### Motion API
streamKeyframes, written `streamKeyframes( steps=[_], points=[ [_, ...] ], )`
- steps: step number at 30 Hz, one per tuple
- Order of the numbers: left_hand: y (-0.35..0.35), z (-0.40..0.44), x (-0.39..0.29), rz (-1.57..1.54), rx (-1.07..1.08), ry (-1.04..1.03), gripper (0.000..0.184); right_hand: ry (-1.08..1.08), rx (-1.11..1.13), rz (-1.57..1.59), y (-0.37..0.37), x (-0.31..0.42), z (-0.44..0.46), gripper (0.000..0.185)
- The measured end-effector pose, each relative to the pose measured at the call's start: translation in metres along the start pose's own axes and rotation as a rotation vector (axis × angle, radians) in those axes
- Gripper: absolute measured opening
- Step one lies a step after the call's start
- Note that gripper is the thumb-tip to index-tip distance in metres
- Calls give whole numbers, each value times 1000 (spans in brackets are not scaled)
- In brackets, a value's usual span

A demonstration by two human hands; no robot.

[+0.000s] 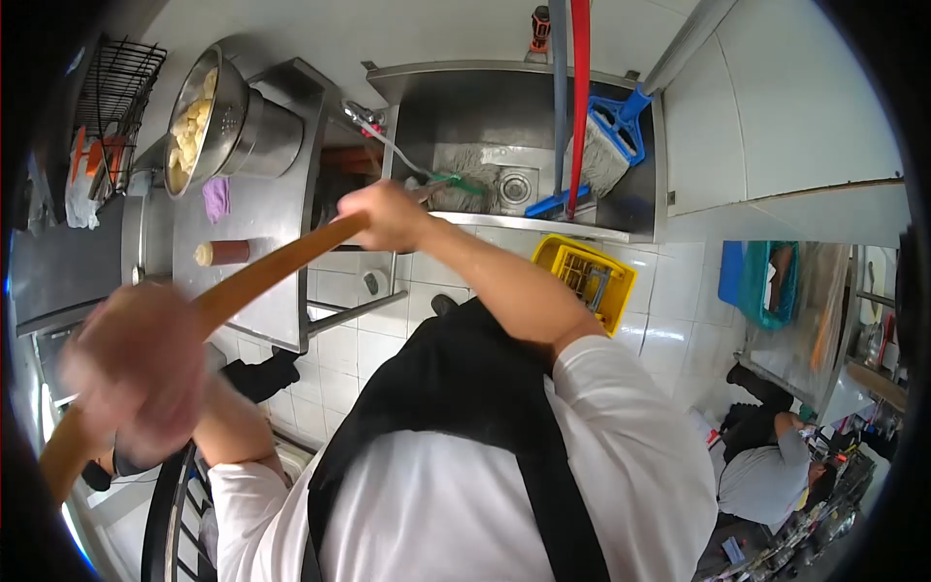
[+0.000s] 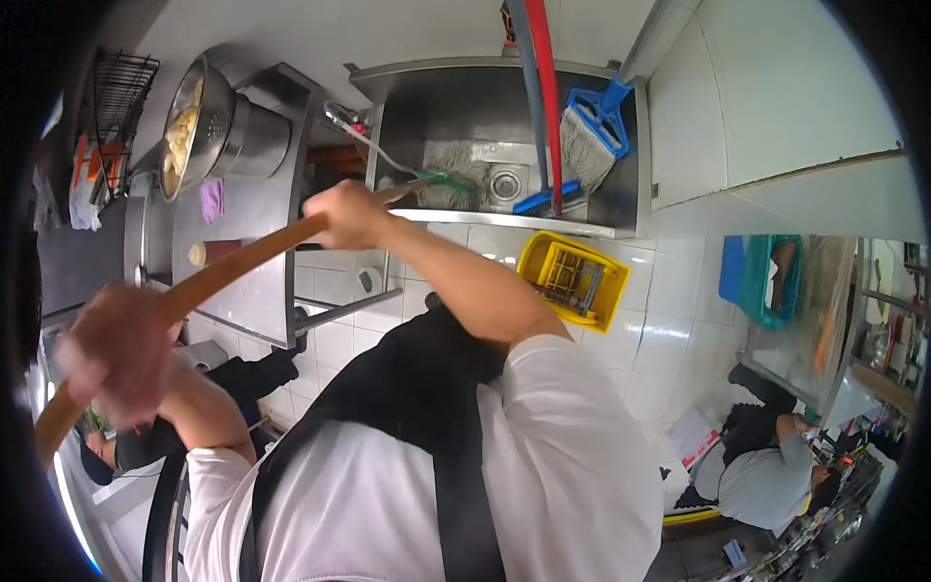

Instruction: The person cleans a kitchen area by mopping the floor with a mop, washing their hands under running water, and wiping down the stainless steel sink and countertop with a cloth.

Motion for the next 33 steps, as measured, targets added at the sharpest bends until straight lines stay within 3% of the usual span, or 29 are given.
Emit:
streamKeyframes(
  steps=[1,4,7,8,10,11,14,16,19,21,24,26,28,31,33],
  points=[
    [12,9,-26,12,82,-71,7,113,-47,-12,4,37,5,20],
    [17,42,-99,-337,159,-226,8,140,-43,86,-2,98,9,19],
    [23,14,-73,-648,-8,-337,23,163,-79,61,3,78,5,23],
    [5,6,-35,-548,-14,-242,20,183,-87,67,2,42,4,24],
    [-30,-3,41,-361,-25,-50,15,-16,-192,101,11,-44,-13,26],
    [-37,-4,59,-267,-31,44,14,-20,-208,46,13,-50,-12,26],
    [-19,-12,49,-133,-164,91,16,-81,-168,-36,7,-44,-6,28],
    [4,5,-4,87,36,-129,18,22,-100,-43,1,-12,4,28],
    [18,31,-78,-231,106,-215,20,138,-42,55,-4,68,13,28],
    [15,30,-80,-331,70,-217,21,152,-9,37,-3,99,12,26],
    [-5,2,1,-177,-24,-77,22,175,-115,55,-12,40,4,28],
    [-24,-13,41,-126,-102,21,23,5,-234,74,-2,-36,-14,30],
    [-27,-15,46,-223,-137,41,23,-41,-211,-10,6,-39,-7,31],
    [-14,-15,16,-29,-87,103,26,28,-77,-51,4,-10,2,28],
    [4,-3,-38,-15,87,-120,20,83,24,5,-9,27,-1,24]
  ],
)
Point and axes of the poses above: each hand's wrist, its own z-axis towards the middle knuckle, its own y-axis out of the back of the hand, x = y × z, the point moved 6 cm from there along z, towards the middle knuckle
